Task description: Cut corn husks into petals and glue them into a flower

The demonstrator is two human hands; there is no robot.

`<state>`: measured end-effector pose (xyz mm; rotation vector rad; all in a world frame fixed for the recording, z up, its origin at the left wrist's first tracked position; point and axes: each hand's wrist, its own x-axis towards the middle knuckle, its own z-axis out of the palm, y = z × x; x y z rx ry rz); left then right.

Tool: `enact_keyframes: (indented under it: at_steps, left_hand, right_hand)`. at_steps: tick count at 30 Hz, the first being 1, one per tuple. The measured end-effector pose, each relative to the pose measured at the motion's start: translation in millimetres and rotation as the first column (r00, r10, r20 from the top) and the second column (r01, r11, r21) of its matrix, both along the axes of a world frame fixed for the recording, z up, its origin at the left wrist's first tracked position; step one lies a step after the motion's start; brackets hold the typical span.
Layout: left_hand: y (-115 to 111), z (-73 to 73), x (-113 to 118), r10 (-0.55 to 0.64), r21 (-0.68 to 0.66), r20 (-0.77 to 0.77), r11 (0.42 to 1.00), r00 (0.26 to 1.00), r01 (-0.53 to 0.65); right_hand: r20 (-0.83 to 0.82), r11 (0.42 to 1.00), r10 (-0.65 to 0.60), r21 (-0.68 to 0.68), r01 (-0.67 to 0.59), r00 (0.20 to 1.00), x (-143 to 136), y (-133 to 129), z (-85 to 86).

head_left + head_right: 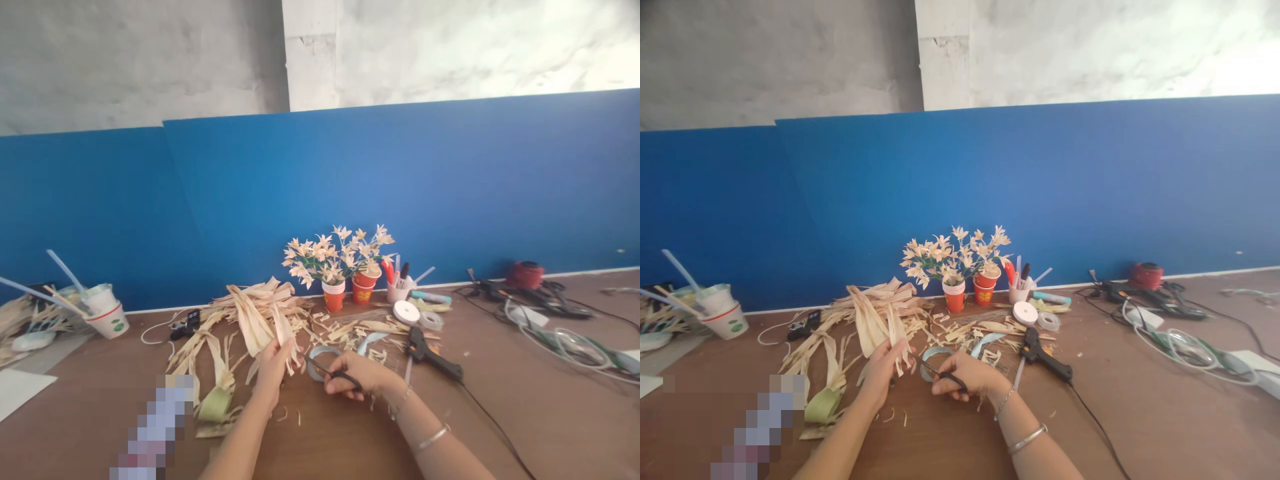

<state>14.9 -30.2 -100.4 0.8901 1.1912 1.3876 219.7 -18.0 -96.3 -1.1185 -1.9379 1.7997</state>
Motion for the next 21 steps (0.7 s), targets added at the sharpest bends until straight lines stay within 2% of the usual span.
enact_keyframes:
  at_steps: [7, 14, 18, 21]
  left_hand:
    - [2.3, -2.4, -1.5, 0.067, 0.068, 0.0, 0.995, 0.998, -0.067]
    - [7.8, -5.1, -1.1, 0.263, 0.05, 0.183, 0.96, 0.947, -0.276]
    - [9.6, -4.3, 0.3, 0.343, 0.054, 0.291, 0.926, 0.893, -0.373]
    - [8.3, -2.4, 2.4, 0.341, 0.054, 0.325, 0.924, 0.882, -0.377]
  right_hand:
    - [-0.038, 0.995, -0.042, -0.09, 0.038, 0.998, 2.7, 0.8, -3.2]
    - [-0.243, 0.996, -0.057, -0.085, 0.037, 0.968, -1.3, -1.2, -4.5]
    - [-0.268, 0.997, -0.038, -0.076, 0.018, 0.963, -4.8, -6.2, -0.6]
    - [-0.259, 0.994, 0.025, -0.099, -0.052, 0.965, -6.5, -9.2, 2.7]
